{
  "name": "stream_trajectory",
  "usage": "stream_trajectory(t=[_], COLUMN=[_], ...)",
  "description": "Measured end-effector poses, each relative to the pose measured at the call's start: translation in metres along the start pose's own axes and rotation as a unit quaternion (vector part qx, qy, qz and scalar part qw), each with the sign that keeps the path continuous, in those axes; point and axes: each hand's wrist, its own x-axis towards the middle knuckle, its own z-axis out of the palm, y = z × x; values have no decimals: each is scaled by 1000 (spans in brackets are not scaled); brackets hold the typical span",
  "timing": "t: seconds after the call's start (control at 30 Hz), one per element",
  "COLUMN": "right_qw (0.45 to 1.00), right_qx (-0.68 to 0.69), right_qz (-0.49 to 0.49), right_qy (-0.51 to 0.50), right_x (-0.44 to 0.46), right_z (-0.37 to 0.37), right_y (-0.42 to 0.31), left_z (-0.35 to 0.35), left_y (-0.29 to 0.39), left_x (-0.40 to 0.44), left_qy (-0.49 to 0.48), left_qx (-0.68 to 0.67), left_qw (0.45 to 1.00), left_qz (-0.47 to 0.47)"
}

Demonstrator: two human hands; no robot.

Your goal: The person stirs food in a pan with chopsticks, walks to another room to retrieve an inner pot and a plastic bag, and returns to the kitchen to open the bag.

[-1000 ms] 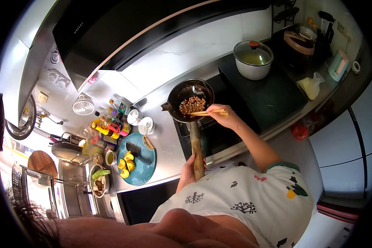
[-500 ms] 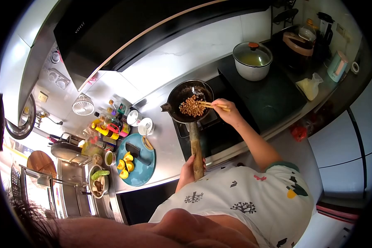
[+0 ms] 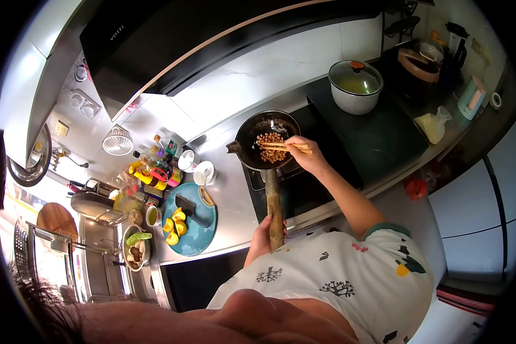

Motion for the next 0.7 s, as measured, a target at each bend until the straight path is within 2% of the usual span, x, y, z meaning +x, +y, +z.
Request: stream_trajectory(t=[0.03,0.2,0.27,0.47,0.57,0.7], right_qw=[999,999,995,993,987,984], right_qx=[38,36,-62,-43,-99,-152], right_qz=[8,29,-78,-92,-119,-94], right_qy=[-2,-25,26,54,30,3], right_x=[2,5,4,15,16,-7], right_z=[4,18,14,19,24,12], right_y=[0,14,16,10,25,-4], left_z=[1,1,3,6,0,-2], left_y=[0,0,2,1,0,-1], left_x=[-1,-1,-2,-3,0,0], left_qy=[0,-15,-18,-4,-14,-3], left_qx=[-7,7,14,8,-4,2], left_qw=[1000,1000,1000,1000,1000,1000], left_qz=[-4,-1,5,-2,-3,4])
